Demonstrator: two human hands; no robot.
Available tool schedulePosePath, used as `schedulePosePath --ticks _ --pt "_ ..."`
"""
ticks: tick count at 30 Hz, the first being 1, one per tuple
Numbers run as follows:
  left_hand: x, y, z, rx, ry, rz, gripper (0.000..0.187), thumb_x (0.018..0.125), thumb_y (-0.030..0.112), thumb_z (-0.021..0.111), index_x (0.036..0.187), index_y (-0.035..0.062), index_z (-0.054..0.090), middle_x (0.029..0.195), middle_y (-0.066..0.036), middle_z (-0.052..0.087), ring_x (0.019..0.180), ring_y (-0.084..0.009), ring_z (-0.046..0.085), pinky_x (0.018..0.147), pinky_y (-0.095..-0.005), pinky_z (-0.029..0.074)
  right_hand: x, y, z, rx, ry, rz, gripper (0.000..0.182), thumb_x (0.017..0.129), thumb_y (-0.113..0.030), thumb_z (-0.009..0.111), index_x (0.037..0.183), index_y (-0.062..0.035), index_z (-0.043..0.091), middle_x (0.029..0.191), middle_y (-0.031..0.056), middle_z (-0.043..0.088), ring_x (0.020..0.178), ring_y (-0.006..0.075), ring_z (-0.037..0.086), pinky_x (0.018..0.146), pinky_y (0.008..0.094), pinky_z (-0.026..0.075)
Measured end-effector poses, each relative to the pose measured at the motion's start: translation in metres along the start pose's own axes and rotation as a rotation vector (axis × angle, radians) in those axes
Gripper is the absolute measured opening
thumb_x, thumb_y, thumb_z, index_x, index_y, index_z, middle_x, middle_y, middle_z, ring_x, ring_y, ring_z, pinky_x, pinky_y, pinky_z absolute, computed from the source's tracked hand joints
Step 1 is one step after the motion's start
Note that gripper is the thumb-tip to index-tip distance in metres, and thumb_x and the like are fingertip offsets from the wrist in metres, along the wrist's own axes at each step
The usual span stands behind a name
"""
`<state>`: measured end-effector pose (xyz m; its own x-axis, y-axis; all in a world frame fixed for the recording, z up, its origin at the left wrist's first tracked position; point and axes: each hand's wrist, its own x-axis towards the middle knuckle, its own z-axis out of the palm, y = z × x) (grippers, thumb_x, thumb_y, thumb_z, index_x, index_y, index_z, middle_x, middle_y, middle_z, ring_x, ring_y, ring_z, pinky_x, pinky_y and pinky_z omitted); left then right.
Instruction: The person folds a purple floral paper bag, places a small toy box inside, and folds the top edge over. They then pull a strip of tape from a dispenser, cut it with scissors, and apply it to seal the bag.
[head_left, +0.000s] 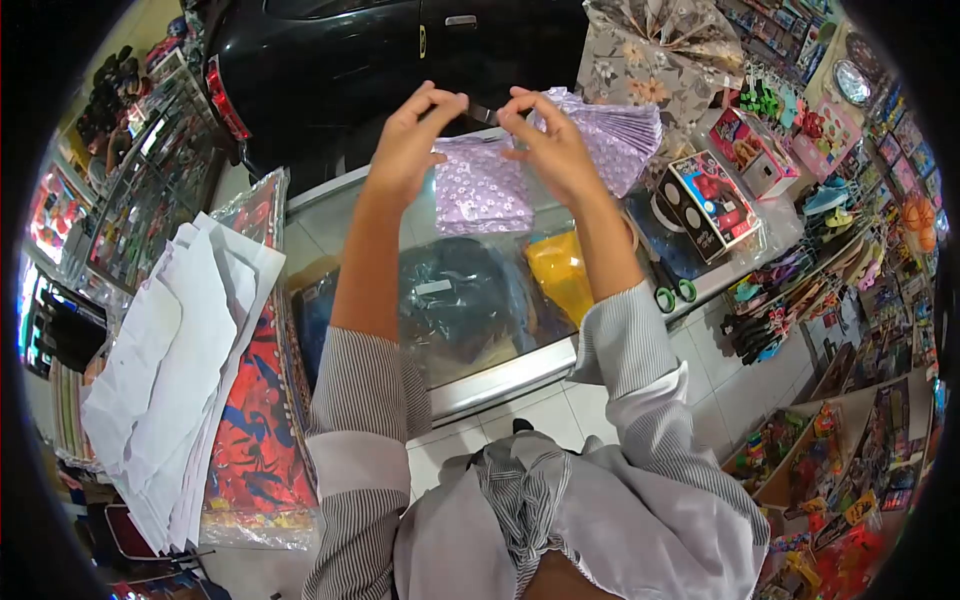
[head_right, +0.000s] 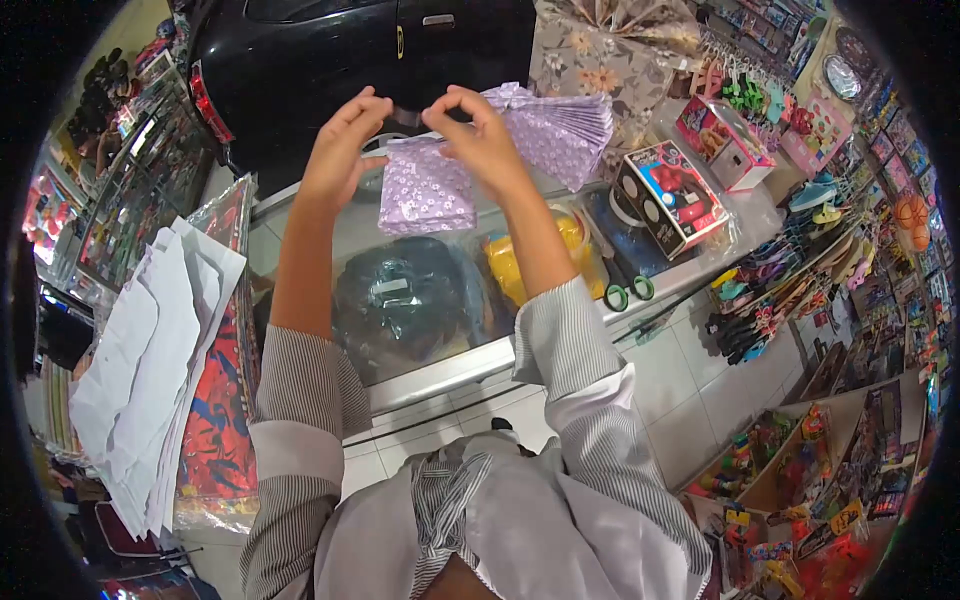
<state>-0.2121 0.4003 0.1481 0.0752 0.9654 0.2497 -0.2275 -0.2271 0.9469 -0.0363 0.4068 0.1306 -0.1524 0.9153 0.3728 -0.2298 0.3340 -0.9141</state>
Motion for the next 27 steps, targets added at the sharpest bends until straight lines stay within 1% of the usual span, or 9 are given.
schedulePosePath --ticks 2,4,7,10,11,14,17,20,27 --pt "0.008 -0.004 -0.001 0.215 0.001 0.114 0.016 0.081 0.026 0.065 0.088 0.0119 0.066 0.140 -0.013 0.033 0.119 -0.0207 0.039 0.087 -0.0336 0.036 0.010 0.020 -0.004 -0.246 -0.005 -0.274 0.013 0.081 -0.020 0.067 0.085 -0.0098 0.061 0.116 0.0058 0.051 0.095 0.0095 0.052 0.073 0.0223 0.043" --pt "0.002 -0.004 0.003 0.412 0.093 0.206 0.016 0.081 0.026 0.066 0.088 0.0113 0.066 0.126 -0.011 0.050 0.101 -0.0140 0.050 0.075 -0.0280 0.039 0.011 0.019 -0.007 -0.170 -0.051 -0.130 0.015 0.081 -0.021 0.066 0.087 -0.0085 0.060 0.102 0.0031 0.054 0.085 0.0079 0.051 0.071 0.0210 0.040" --pt "0.000 -0.014 0.000 0.325 0.254 0.034 0.017 0.081 0.026 0.067 0.086 0.0094 0.066 0.090 -0.002 0.060 0.078 -0.0066 0.047 0.066 -0.0236 0.035 0.022 0.021 -0.011 -0.198 -0.028 0.120 0.014 0.085 -0.024 0.062 0.089 -0.0116 0.058 0.087 -0.0042 0.052 0.079 0.0064 0.047 0.071 0.0228 0.038" --pt "0.013 -0.041 -0.011 0.190 0.297 -0.022 0.019 0.082 0.028 0.066 0.083 0.0093 0.064 0.069 0.006 0.051 0.063 -0.0031 0.042 0.058 -0.0207 0.033 0.037 0.037 -0.016 -0.298 -0.035 0.250 0.017 0.088 -0.030 0.057 0.090 -0.0135 0.053 0.080 -0.0055 0.048 0.075 0.0054 0.042 0.067 0.0240 0.036" --pt "0.017 -0.048 -0.016 0.118 0.293 -0.083 0.020 0.082 0.029 0.066 0.080 0.0099 0.062 0.065 0.008 0.048 0.055 -0.0017 0.036 0.049 -0.0205 0.027 0.045 0.047 -0.019 -0.330 -0.057 0.280 0.017 0.088 -0.030 0.057 0.090 -0.0135 0.053 0.079 -0.0050 0.048 0.074 0.0055 0.042 0.067 0.0248 0.037" --pt "0.035 -0.074 -0.031 0.128 0.321 -0.052 0.020 0.082 0.030 0.066 0.079 0.0109 0.060 0.061 0.010 0.043 0.051 -0.0006 0.031 0.045 -0.0210 0.021 0.061 0.068 -0.022 -0.507 -0.045 0.237 0.016 0.089 -0.030 0.055 0.090 -0.0141 0.050 0.075 -0.0026 0.046 0.069 0.0066 0.041 0.062 0.0259 0.035" --pt "0.038 -0.075 -0.032 0.176 0.370 -0.167 0.018 0.081 0.029 0.065 0.082 0.0122 0.058 0.068 0.007 0.045 0.058 -0.0047 0.039 0.051 -0.0213 0.031 0.070 0.088 -0.022 -0.711 0.043 0.134 0.014 0.090 -0.026 0.054 0.088 -0.0132 0.049 0.072 -0.0024 0.042 0.066 0.0069 0.037 0.057 0.0238 0.031" --pt "0.035 -0.065 -0.031 0.163 0.338 -0.255 0.018 0.082 0.031 0.063 0.086 0.0147 0.056 0.082 0.004 0.048 0.077 -0.0115 0.048 0.066 -0.0298 0.040 0.068 0.088 -0.020 -0.472 -0.002 0.215 0.015 0.089 -0.027 0.055 0.089 -0.0126 0.050 0.072 -0.0027 0.042 0.066 0.0066 0.036 0.057 0.0241 0.030" --pt "0.019 -0.026 -0.014 0.043 0.219 -0.134 0.018 0.087 0.032 0.059 0.092 0.0169 0.053 0.097 0.004 0.051 0.089 -0.0137 0.050 0.074 -0.0318 0.041 0.050 0.044 -0.019 -0.439 -0.019 -0.120 0.015 0.090 -0.024 0.054 0.093 -0.0108 0.049 0.084 -0.0027 0.044 0.074 0.0062 0.037 0.065 0.0205 0.032"
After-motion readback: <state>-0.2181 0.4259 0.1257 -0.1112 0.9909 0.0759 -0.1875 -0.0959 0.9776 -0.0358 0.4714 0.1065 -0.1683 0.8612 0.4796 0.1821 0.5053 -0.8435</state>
